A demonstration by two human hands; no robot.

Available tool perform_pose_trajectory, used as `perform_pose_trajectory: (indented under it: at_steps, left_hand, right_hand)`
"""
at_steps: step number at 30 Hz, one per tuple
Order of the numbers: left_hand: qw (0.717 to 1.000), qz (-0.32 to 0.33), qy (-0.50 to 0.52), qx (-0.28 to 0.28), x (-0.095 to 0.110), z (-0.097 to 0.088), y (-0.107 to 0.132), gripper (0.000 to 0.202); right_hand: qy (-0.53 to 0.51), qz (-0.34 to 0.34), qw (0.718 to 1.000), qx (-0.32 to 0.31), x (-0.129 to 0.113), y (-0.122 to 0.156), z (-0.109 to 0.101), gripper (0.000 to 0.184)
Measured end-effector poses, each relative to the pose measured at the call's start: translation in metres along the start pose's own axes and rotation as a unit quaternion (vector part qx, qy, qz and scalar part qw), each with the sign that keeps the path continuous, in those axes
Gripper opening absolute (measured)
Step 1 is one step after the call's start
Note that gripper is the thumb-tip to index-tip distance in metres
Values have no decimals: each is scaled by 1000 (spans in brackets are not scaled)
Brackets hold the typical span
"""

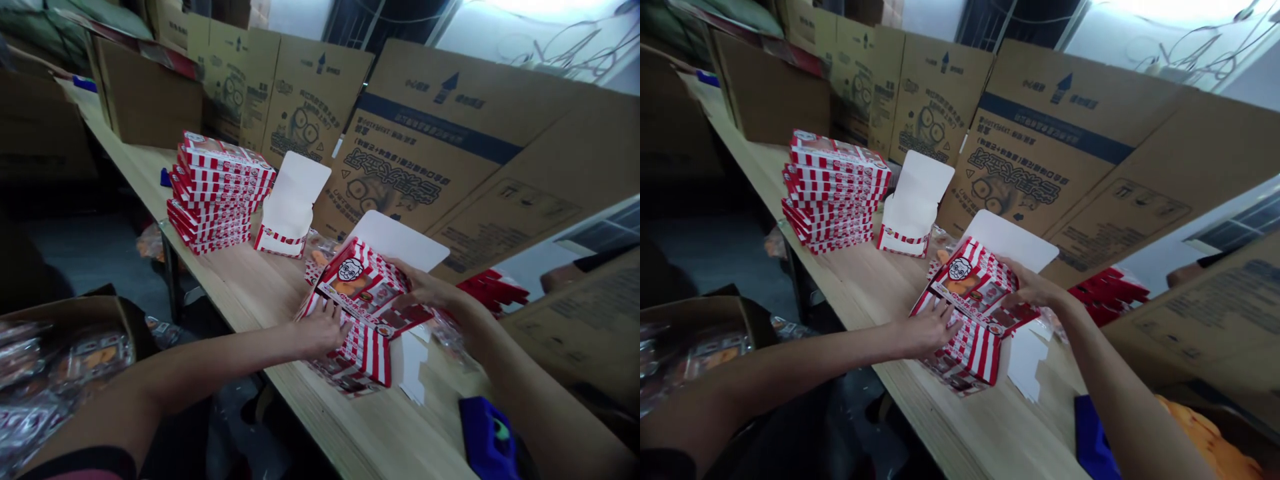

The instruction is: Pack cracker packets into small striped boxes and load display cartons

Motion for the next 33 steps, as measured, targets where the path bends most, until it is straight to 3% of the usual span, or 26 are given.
perform_pose_trajectory:
  at_steps: [6,12,16,24,33]
  left_hand:
    - [999,-5,15,-37,2,0,0,88]
    - [999,-4,6,-50,4,9,3,92]
    - [1000,3,-21,-19,5,9,6,92]
    - [999,3,-49,22,7,-2,9,78]
    - [999,3,-41,11,8,-6,10,70]
  right_hand:
    - [18,23,999,31,-7,6,4,103]
    - [41,-2,999,3,-5,0,7,103]
    - [36,-18,999,-5,-3,-2,9,103]
    - [-66,25,995,-65,6,-3,1,106]
    - [-73,53,992,-84,-4,-11,-3,106]
Point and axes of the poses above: each hand's wrist, its own y-axis away from the middle knuckle, its own z-axis out of the palm, x = y × z, the point moved 5 cm from there along -y, towards the middle knuckle, and after that the axes turned 11 degrees about -y, right-handed, at the moved point
